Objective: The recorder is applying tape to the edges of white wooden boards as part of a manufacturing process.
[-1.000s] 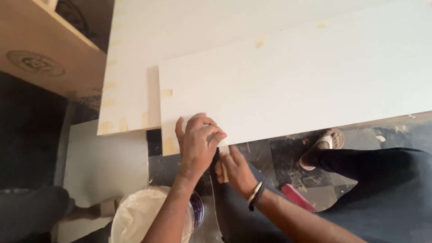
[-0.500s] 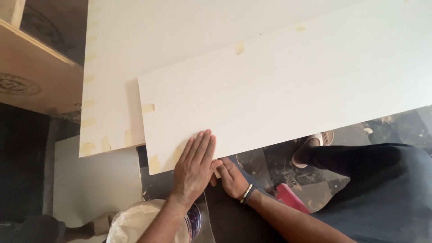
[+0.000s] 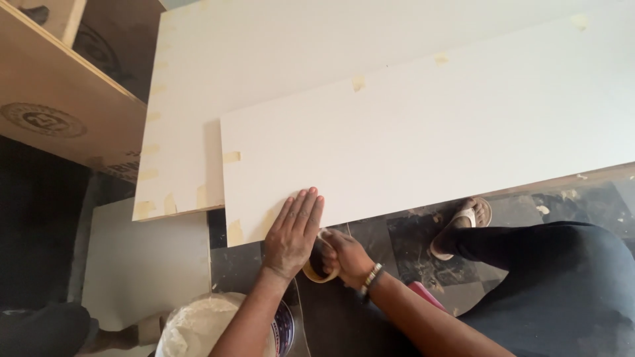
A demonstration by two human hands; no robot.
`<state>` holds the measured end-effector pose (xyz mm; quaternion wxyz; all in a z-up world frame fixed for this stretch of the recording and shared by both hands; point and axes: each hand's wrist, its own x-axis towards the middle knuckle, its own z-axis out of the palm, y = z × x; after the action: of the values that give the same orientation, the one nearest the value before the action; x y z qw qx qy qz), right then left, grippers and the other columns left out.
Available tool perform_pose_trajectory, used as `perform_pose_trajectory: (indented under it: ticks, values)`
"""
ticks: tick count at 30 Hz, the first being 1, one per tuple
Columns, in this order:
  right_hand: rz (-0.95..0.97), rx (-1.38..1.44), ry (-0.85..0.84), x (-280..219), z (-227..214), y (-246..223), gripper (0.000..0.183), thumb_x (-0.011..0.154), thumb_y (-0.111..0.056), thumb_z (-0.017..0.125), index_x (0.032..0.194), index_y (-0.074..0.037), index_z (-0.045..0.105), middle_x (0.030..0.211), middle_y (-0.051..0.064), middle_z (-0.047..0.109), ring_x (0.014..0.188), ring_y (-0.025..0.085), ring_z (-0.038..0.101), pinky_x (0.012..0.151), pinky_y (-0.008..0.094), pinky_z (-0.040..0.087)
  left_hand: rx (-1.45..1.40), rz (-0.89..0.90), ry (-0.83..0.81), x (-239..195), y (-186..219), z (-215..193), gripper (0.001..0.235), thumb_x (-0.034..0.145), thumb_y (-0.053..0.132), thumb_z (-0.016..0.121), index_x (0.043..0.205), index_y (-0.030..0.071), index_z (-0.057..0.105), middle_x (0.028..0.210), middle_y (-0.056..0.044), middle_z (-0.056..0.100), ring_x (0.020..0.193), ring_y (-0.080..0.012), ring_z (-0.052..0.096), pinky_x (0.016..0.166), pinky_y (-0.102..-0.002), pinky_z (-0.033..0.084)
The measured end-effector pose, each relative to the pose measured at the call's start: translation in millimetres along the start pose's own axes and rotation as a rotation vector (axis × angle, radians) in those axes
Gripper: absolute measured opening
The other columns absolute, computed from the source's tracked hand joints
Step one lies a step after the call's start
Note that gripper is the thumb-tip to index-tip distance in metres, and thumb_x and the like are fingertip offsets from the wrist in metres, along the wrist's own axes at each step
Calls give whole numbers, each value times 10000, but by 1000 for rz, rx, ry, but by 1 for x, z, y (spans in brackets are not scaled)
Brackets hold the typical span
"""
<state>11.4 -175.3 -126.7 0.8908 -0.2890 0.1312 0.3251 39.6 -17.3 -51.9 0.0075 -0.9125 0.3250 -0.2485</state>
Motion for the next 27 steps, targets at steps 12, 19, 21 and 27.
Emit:
perform_pose_trajectory:
  ticks: [12,19,21,27]
  values:
    - [-292,-527,-18,-109,13,-39,865,842,-3,517,1623,-50,148,847,42,642,725,129,611,660,290,524,-607,-257,-70,38,64,-65,501,805,405,764,1199,115,654,1443,-133,525,1403,-332,380,1170,-622,18]
    - [-247,-718,155,-99,25,-50,748,918,-82,413,1608,-73,123,724,92,625,589,151,595,578,307,537,-581,-399,-35,59,65,-55,152,816,318,819,811,166,810,1063,5,733,1302,-271,527,1198,-614,164]
    - [-151,-736,271,-88,33,-57,666,964,-128,411,1587,-60,188,689,90,614,535,162,579,527,315,530,-545,-394,-6,69,54,-51,145,814,305,822,811,161,806,1021,5,730,1265,-270,545,1182,-601,218]
    - [-345,-495,100,-58,8,-42,411,1097,-235,386,1388,41,476,636,70,549,512,153,538,512,291,491,-468,-505,141,98,40,-45,228,736,307,874,781,106,775,960,-21,717,1103,-263,610,1063,-491,369]
